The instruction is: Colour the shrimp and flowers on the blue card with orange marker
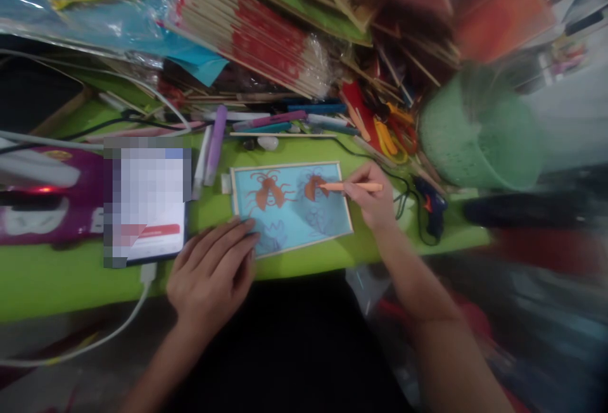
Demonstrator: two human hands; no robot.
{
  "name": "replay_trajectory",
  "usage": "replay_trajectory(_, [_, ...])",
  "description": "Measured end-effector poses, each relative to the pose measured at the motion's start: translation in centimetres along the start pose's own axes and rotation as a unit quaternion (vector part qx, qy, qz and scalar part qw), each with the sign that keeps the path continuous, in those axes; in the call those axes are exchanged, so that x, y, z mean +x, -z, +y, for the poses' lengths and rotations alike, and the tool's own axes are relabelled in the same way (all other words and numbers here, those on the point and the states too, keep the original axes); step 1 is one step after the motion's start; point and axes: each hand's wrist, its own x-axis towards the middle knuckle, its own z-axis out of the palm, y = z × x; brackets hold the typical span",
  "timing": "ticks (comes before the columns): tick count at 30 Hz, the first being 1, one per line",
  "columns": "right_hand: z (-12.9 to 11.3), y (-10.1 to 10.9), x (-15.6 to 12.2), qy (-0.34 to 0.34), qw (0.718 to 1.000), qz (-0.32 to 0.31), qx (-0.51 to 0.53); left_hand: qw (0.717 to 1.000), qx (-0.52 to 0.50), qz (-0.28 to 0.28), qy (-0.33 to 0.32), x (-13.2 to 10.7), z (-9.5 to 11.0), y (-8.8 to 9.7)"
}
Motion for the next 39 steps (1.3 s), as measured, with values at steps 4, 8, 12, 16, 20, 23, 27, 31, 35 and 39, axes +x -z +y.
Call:
replay_trajectory(4, [-0.1,-0.03,-0.07,0.002,1.0,-0.003,0.005,1.0,-0.001,-0.002,0.003,-0.06,-0.05,0.0])
replay_trajectory(8, [0.13,0.04,-0.1,0.003,1.0,-0.014,0.005,1.0,-0.002,-0.002,0.007,-0.14,-0.07,-0.13])
replay_trajectory(12, [0.41,0.08,-0.07,-0.001,1.0,-0.016,0.001,1.0,0.002,-0.004,0.01,-0.23,-0.05,-0.18])
replay_trajectory(16, [0.38,0.04,-0.07,0.0,1.0,-0.011,-0.004,1.0,0.005,-0.004,0.007,-0.21,-0.07,-0.09])
replay_trajectory(20, [0.2,0.01,-0.11,0.009,1.0,0.001,0.007,1.0,0.002,-0.002,0.0,-0.04,-0.07,-0.01])
replay_trajectory(23, [0.16,0.09,-0.11,0.009,1.0,0.003,0.0,1.0,0.003,0.0,-0.003,0.04,-0.06,-0.05])
replay_trajectory(27, [0.02,0.09,-0.09,0.007,1.0,0.0,-0.011,1.0,0.001,-0.004,0.005,-0.11,-0.09,-0.11])
replay_trajectory(31, [-0.24,-0.08,-0.1,0.011,1.0,-0.007,-0.004,1.0,0.001,-0.004,0.005,-0.22,-0.07,-0.06])
replay_trajectory(35, [-0.26,-0.06,-0.06,0.012,1.0,-0.008,-0.009,1.0,0.002,0.002,0.0,-0.13,0.02,-0.05])
replay_trajectory(39, [-0.23,0.05,0.01,0.011,1.0,0.0,-0.016,1.0,0.004,-0.001,0.001,-0.08,0.0,-0.08])
